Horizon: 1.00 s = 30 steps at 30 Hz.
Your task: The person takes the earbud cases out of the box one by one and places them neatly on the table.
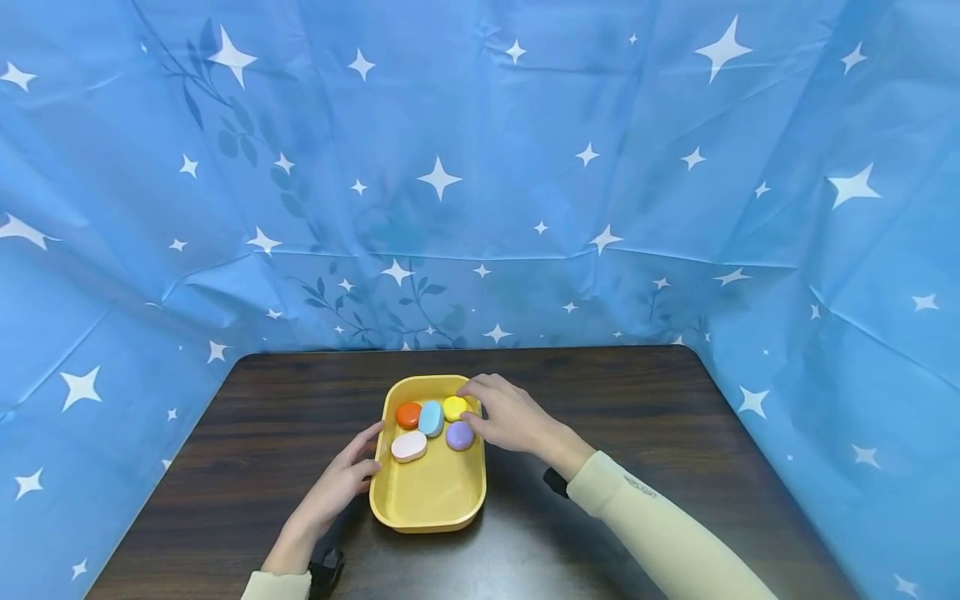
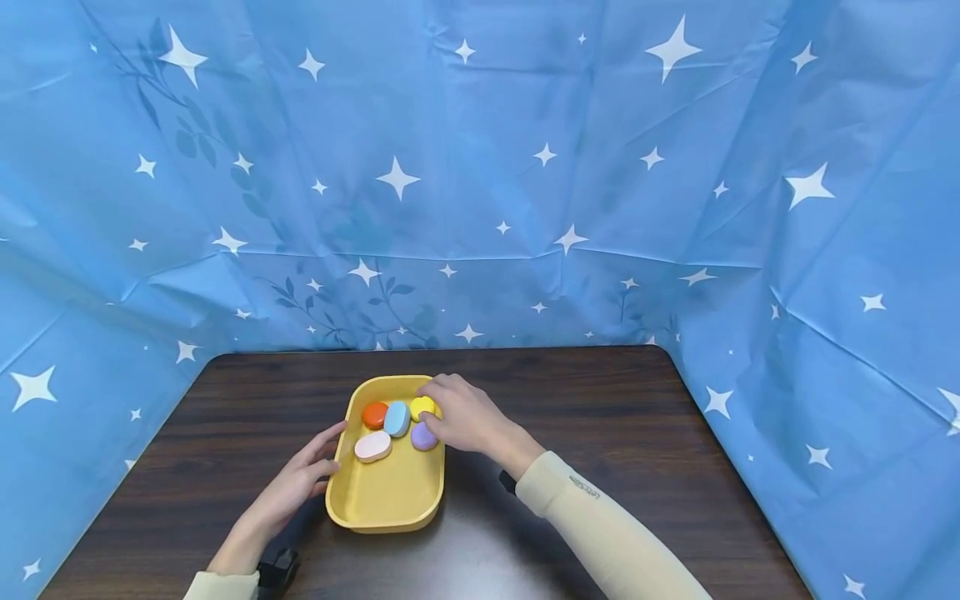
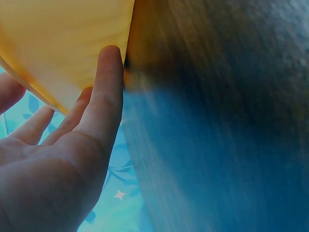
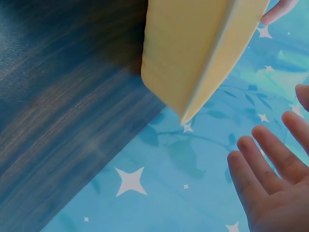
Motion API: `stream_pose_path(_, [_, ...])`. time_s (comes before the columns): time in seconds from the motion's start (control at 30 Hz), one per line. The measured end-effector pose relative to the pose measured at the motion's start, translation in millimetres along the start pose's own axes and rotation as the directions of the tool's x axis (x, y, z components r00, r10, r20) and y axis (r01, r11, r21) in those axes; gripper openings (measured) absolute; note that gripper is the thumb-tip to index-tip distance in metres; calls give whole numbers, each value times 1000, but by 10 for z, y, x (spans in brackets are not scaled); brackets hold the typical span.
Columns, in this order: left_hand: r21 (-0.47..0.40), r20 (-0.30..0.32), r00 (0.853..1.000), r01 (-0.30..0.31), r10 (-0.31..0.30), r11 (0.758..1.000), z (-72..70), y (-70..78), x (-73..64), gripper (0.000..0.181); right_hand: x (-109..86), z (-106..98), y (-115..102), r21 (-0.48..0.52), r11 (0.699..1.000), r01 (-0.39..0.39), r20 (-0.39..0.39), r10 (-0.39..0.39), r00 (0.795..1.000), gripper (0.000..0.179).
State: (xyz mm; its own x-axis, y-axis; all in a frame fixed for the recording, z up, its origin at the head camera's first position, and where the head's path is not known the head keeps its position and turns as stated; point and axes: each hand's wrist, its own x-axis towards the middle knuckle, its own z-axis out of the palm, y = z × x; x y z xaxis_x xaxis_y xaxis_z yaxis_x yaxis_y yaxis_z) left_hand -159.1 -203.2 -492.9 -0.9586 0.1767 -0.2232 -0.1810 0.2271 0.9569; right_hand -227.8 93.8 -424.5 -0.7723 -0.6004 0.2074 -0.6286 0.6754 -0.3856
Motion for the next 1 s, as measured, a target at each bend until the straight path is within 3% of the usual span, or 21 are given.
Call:
stream_pose_path(0.2, [14,-9,1000,-1,1,1000,-8,-3,9,62,109,16,-28,-68,997,39,16,-39,999,35])
stream_pose_path(1.0, [-1,-18,1000,7,-7,1000,32,-6,-14,62,310,186,-61,-146,978,151,87,-139,986,33])
